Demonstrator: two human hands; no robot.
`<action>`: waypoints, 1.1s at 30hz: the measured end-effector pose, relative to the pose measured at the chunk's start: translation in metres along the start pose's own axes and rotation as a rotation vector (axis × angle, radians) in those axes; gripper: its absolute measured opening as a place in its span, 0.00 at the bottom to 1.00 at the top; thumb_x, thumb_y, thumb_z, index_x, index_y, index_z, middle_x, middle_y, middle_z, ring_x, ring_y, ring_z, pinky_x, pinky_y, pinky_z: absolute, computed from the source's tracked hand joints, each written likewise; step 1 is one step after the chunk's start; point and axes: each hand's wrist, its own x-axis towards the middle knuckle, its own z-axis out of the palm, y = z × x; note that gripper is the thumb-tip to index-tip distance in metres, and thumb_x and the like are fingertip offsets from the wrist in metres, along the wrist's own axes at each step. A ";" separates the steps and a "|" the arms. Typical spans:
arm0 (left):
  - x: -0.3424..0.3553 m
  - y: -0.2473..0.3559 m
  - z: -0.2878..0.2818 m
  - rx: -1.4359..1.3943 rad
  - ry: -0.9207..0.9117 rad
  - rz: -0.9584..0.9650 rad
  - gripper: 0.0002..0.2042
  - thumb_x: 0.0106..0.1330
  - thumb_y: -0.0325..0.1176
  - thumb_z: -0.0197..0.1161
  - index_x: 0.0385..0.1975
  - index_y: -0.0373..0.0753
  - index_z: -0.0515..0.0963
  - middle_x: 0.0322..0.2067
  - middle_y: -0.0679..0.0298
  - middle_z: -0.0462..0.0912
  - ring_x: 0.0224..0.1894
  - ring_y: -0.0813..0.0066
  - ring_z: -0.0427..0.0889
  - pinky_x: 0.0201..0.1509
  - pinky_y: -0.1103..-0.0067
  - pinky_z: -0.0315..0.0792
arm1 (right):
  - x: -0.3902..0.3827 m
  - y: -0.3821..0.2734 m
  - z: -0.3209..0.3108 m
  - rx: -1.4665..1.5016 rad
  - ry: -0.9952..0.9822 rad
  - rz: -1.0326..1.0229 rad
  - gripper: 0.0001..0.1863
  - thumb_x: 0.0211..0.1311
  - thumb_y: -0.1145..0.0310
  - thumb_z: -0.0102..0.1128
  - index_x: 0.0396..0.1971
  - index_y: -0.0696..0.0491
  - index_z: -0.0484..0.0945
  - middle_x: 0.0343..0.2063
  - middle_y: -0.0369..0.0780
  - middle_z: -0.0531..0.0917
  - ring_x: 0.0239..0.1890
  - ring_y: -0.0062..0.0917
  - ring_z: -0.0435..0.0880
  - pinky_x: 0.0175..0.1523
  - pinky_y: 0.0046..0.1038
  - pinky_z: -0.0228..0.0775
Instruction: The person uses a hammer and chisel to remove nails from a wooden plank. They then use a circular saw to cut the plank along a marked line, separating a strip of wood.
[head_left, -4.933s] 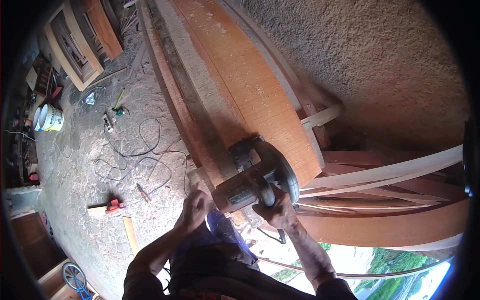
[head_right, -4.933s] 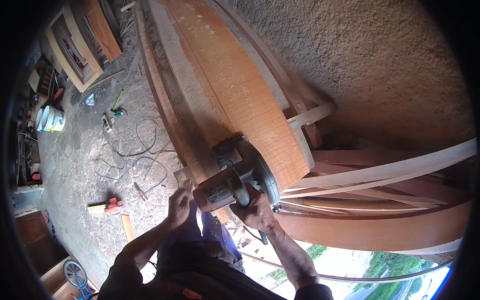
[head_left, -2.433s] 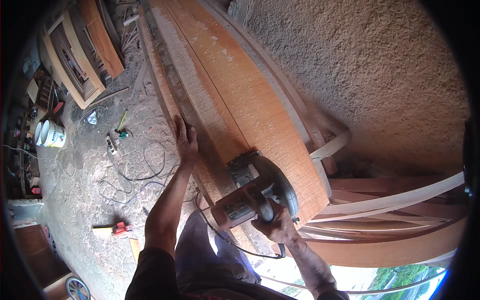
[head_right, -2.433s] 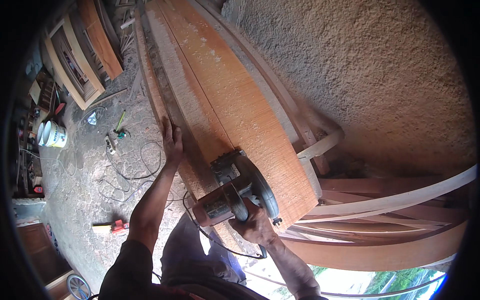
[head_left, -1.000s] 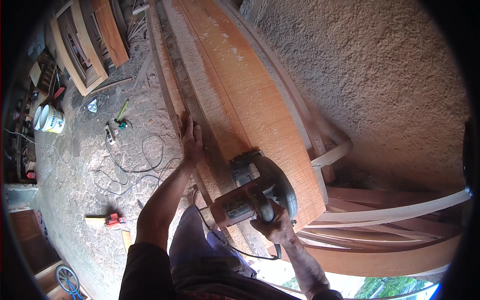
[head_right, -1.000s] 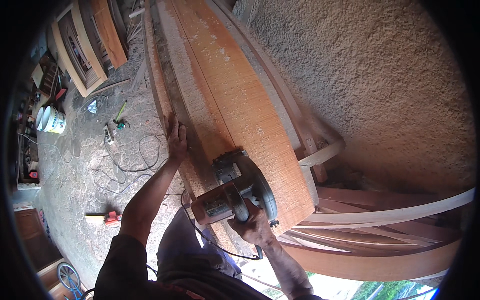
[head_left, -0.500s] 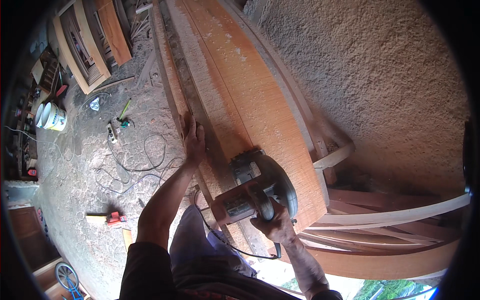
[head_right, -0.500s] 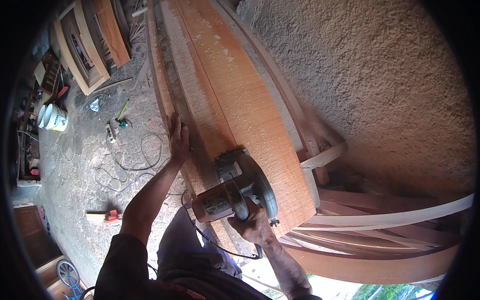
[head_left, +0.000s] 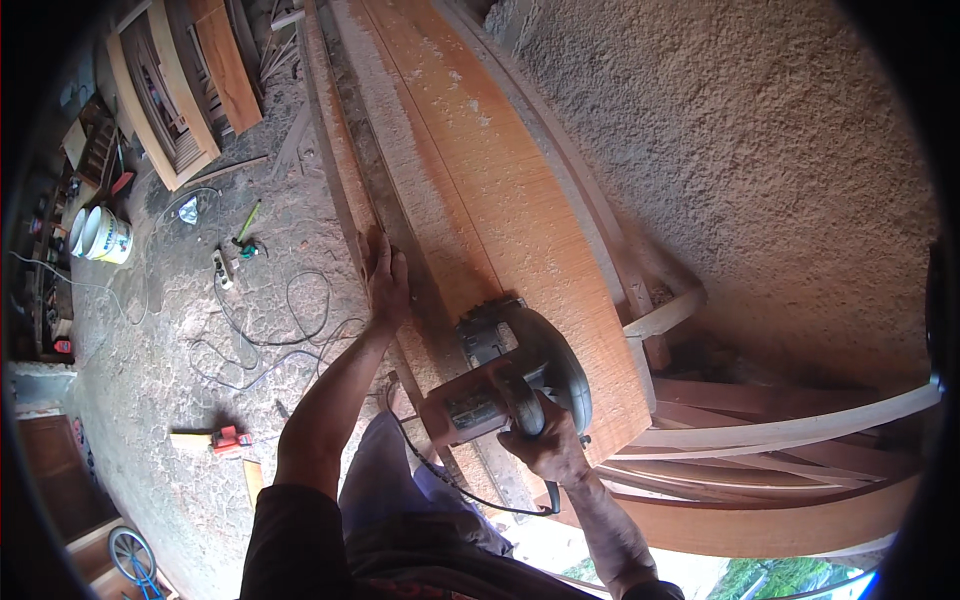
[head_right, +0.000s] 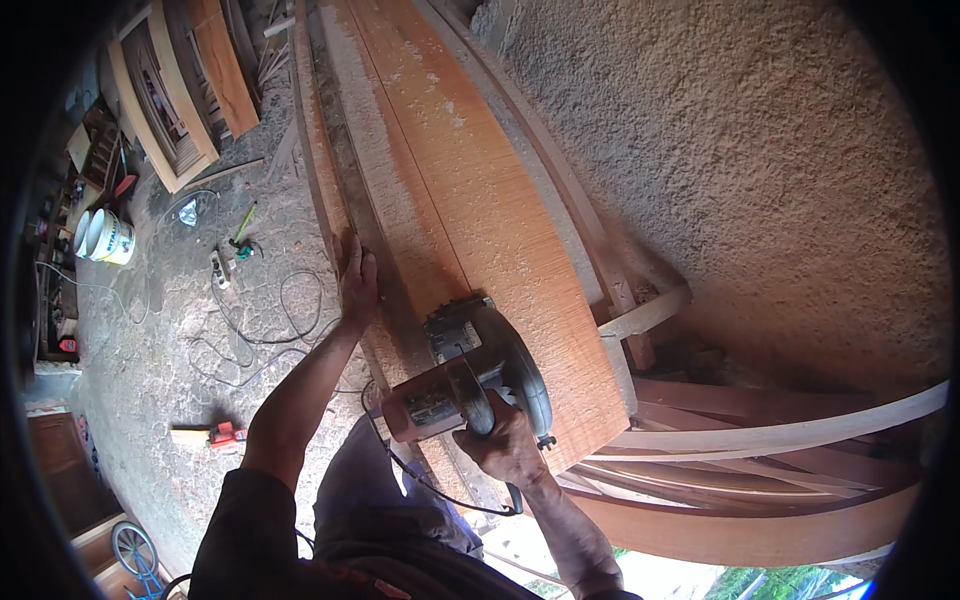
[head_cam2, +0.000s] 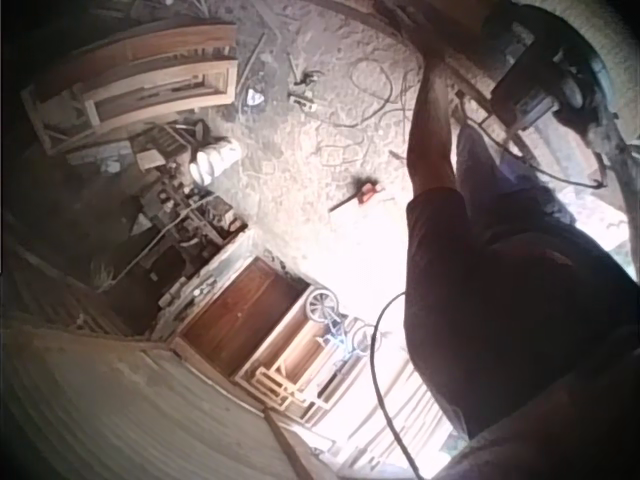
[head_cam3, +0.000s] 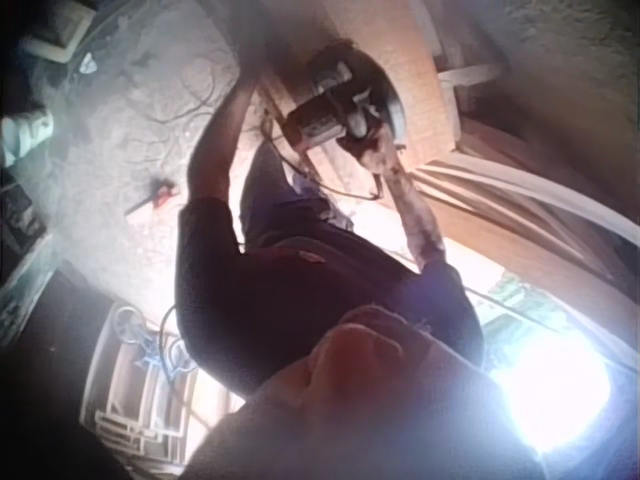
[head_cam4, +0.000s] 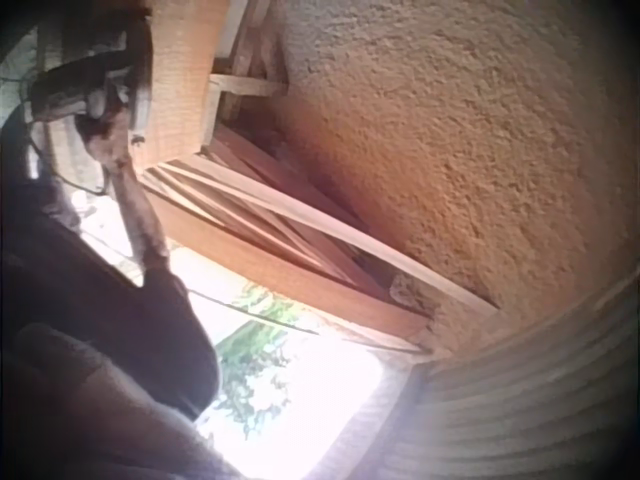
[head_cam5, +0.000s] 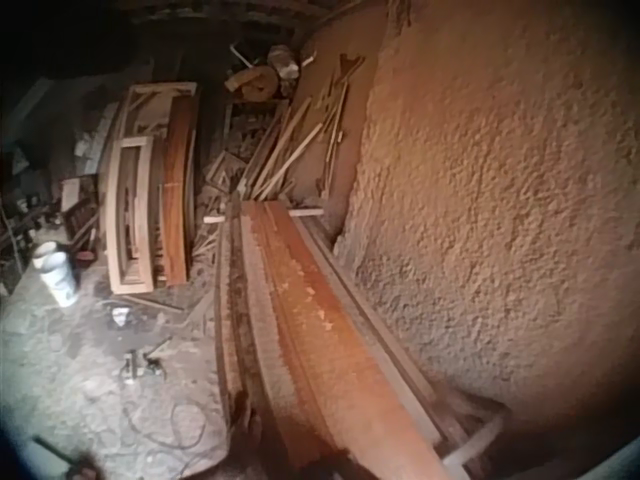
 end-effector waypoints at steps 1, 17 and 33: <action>0.000 0.001 0.000 0.009 0.000 -0.018 0.30 0.80 0.41 0.47 0.76 0.32 0.57 0.79 0.42 0.44 0.82 0.47 0.39 0.83 0.62 0.40 | 0.001 0.000 0.000 -0.019 -0.002 0.019 0.19 0.52 0.75 0.74 0.45 0.57 0.79 0.27 0.33 0.80 0.31 0.17 0.78 0.39 0.27 0.72; 0.000 0.005 -0.001 0.049 -0.025 -0.065 0.30 0.80 0.43 0.46 0.77 0.32 0.55 0.80 0.47 0.45 0.83 0.49 0.38 0.84 0.63 0.38 | 0.015 -0.005 0.005 0.027 -0.005 -0.026 0.23 0.54 0.74 0.73 0.51 0.58 0.78 0.27 0.36 0.83 0.30 0.19 0.80 0.38 0.28 0.74; -0.001 -0.002 -0.001 0.085 -0.008 0.018 0.29 0.80 0.39 0.49 0.77 0.33 0.56 0.79 0.46 0.50 0.80 0.47 0.50 0.80 0.61 0.49 | 0.046 -0.015 0.009 -0.009 0.005 -0.107 0.23 0.56 0.71 0.71 0.52 0.58 0.78 0.29 0.41 0.86 0.32 0.23 0.83 0.41 0.32 0.77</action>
